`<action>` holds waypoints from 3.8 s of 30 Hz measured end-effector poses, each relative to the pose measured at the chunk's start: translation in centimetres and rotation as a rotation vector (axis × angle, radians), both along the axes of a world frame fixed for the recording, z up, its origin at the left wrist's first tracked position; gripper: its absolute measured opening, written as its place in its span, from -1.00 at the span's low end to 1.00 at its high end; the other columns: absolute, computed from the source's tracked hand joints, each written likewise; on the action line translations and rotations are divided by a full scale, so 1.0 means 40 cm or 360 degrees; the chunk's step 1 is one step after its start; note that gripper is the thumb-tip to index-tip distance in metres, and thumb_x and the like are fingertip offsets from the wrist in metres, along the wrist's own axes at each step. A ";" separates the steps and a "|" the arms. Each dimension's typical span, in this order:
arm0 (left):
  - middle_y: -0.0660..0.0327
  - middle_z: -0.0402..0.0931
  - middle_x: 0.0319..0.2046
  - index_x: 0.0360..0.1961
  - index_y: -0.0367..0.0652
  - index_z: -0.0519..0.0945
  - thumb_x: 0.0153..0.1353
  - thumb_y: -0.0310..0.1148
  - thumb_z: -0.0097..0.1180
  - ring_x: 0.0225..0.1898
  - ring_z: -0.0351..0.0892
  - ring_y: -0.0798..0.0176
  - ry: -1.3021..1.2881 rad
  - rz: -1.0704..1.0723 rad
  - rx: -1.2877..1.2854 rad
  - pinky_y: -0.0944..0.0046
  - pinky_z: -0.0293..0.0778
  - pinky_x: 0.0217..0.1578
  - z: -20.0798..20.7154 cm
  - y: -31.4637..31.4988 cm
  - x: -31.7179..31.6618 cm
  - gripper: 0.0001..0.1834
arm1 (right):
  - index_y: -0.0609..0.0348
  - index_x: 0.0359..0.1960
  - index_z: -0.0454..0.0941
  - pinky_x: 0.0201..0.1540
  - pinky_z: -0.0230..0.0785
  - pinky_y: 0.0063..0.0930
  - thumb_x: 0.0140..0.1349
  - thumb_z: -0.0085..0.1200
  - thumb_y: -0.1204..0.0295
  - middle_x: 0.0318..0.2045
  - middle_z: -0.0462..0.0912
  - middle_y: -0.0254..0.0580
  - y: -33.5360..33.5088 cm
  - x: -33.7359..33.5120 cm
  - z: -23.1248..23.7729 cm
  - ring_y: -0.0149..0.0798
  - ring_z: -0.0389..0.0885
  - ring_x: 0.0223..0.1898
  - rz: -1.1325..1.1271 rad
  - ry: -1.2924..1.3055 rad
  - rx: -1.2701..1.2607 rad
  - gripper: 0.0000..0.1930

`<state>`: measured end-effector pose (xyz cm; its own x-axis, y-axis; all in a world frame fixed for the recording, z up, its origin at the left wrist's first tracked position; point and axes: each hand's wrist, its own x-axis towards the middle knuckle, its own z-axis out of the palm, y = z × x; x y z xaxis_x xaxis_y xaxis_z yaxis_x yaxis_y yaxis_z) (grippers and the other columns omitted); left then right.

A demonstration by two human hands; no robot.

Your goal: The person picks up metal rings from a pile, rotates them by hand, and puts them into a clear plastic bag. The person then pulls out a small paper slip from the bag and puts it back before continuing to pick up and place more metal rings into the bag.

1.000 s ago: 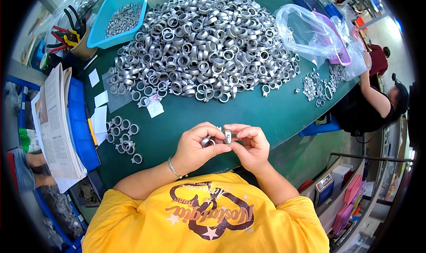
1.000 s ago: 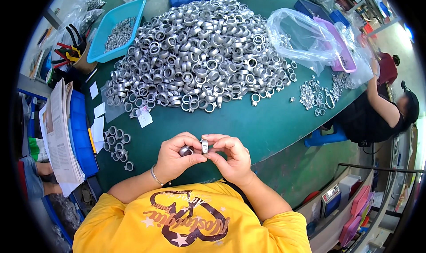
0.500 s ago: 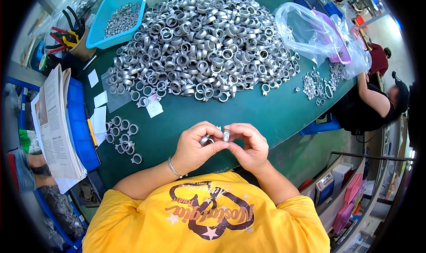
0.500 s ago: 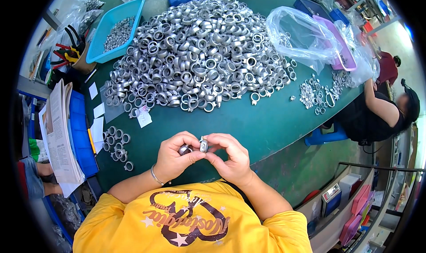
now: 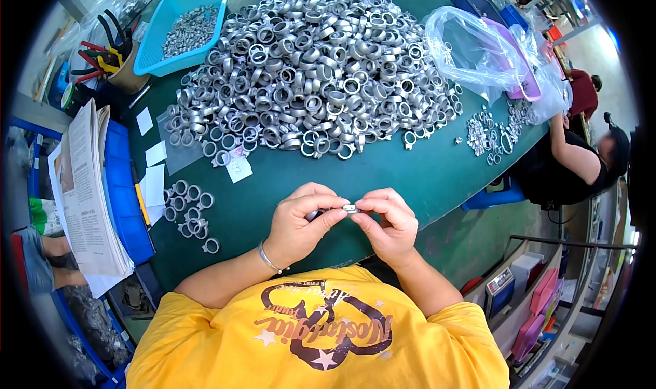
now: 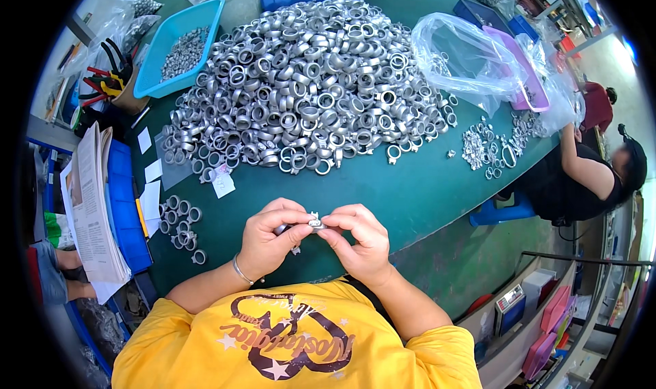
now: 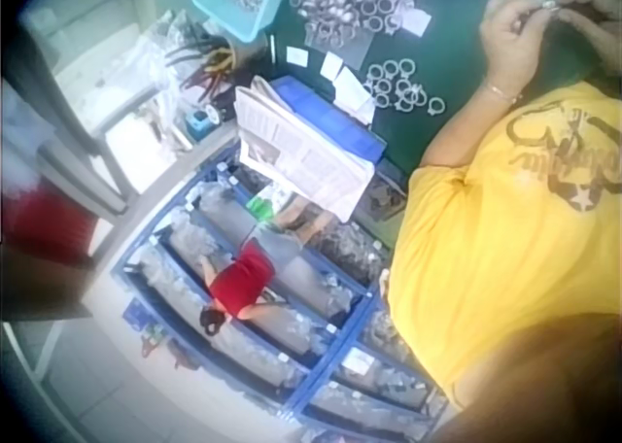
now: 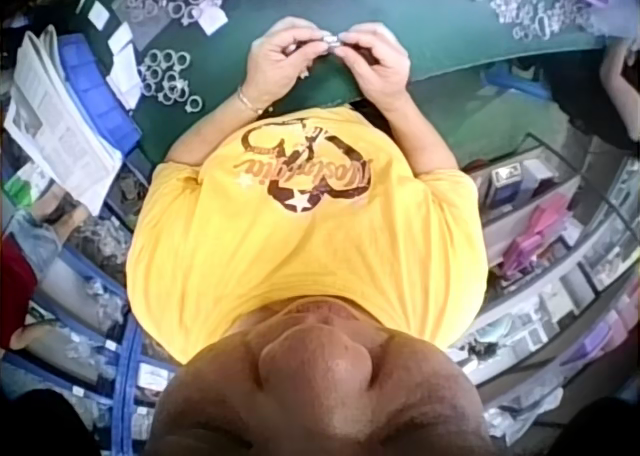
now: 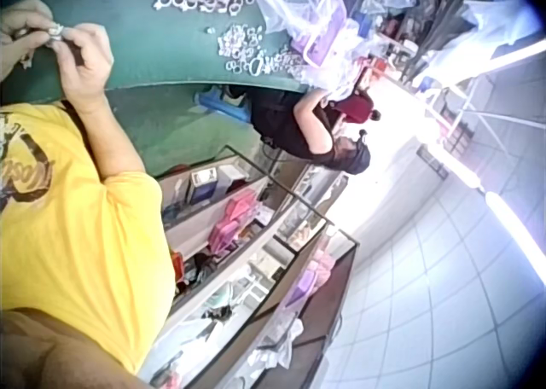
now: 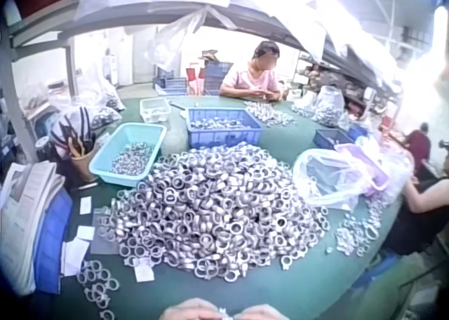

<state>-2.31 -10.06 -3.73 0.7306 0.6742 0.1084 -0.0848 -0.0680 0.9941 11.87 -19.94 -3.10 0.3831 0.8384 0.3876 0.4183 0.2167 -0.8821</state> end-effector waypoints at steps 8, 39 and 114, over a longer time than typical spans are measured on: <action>0.25 0.46 -0.40 -0.39 -0.30 0.55 0.05 -0.60 0.11 -0.61 0.40 0.50 0.0084 0.0066 -0.0302 0.55 0.32 -0.60 0.010 0.002 0.010 -0.93 | 0.27 -0.35 0.55 -0.44 0.40 -0.58 -0.06 0.13 0.68 -0.45 0.53 -0.15 0.029 0.060 0.042 -0.29 0.54 -0.45 0.0062 -0.0257 -0.0072 -0.81; 0.25 0.47 -0.38 -0.09 -0.25 0.47 0.08 -0.59 0.09 -0.57 0.37 0.53 -0.0085 0.0023 -0.0717 0.57 0.31 -0.59 0.003 0.002 0.008 -0.69 | 0.34 -0.32 0.46 -0.31 0.44 -0.61 0.20 -0.03 0.55 -0.30 0.53 -0.21 0.022 0.114 0.008 -0.42 0.56 -0.34 0.0356 0.0917 -0.0706 -0.91; 0.21 0.52 -0.44 -0.30 -0.29 0.54 0.03 -0.57 0.17 -0.59 0.42 0.50 -0.0197 0.0095 -0.0757 0.57 0.35 -0.58 0.001 0.000 -0.002 -0.83 | 0.26 -0.13 0.27 -0.10 0.41 -0.47 -0.01 0.05 0.80 -0.16 0.39 -0.04 -0.007 0.007 -0.008 -0.27 0.46 -0.12 0.0386 0.0749 0.0180 -0.60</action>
